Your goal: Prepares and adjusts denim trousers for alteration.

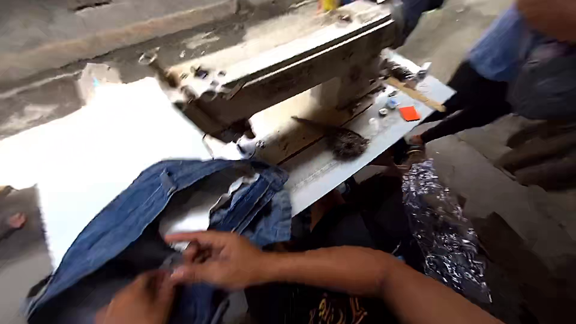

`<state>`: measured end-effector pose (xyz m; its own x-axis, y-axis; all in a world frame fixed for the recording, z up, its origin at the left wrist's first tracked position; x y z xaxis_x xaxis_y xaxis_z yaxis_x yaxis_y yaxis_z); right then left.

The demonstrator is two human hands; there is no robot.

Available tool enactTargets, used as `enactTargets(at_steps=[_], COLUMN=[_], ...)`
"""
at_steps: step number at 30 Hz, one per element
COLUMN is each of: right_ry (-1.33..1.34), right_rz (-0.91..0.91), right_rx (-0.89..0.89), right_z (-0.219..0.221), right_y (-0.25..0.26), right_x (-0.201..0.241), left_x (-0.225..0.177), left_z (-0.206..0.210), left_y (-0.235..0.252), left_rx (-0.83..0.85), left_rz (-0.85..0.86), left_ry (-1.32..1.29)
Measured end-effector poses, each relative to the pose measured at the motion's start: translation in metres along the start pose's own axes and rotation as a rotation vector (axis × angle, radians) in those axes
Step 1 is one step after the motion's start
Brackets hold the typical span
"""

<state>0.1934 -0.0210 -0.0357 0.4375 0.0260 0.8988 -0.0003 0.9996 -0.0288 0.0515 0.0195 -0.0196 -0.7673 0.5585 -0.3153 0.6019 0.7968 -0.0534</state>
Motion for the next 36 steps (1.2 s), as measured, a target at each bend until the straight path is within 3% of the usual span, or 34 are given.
enactTargets(at_steps=[4, 7, 9, 14, 20, 27, 36], right_ry=[-0.113, -0.143, -0.13, -0.176, -0.252, -0.269, -0.435], right_rz=[-0.024, -0.131, -0.186, -0.196, -0.198, -0.251, -0.363], right_rx=[-0.025, -0.264, -0.385, -0.428, -0.368, -0.508, -0.513], right_z=[-0.07, -0.137, -0.157, -0.138, -0.121, -0.145, -0.138], right_y=[-0.048, -0.059, -0.07, -0.075, -0.069, -0.069, -0.07], right_x=[0.035, 0.057, 0.071, 0.074, 0.053, 0.064, 0.075], left_x=[0.028, 0.04, 0.037, 0.031, 0.026, 0.045, 0.045], left_z=[-0.005, -0.006, -0.005, -0.008, 0.003, -0.006, 0.0], left_y=[-0.007, 0.003, 0.005, 0.008, 0.013, -0.011, 0.005], left_rx=[0.14, 0.197, 0.25, 0.356, 0.364, 0.125, 0.344], left_rz=[-0.259, -0.291, -0.298, -0.254, -0.16, -0.183, -0.152], left_ry=[-0.074, -0.064, -0.003, 0.074, 0.165, 0.057, 0.188])
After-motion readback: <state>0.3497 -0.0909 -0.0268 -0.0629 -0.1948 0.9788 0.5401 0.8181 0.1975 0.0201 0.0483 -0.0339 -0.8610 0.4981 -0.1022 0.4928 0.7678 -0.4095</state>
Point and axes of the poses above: each hand's wrist, its own y-axis towards the middle knuckle, its own z-axis out of the palm, x = y × z, the point moved 6 cm from there along y, towards the middle knuckle, and after that the axes turned 14 degrees about z, right-handed, at the moved point
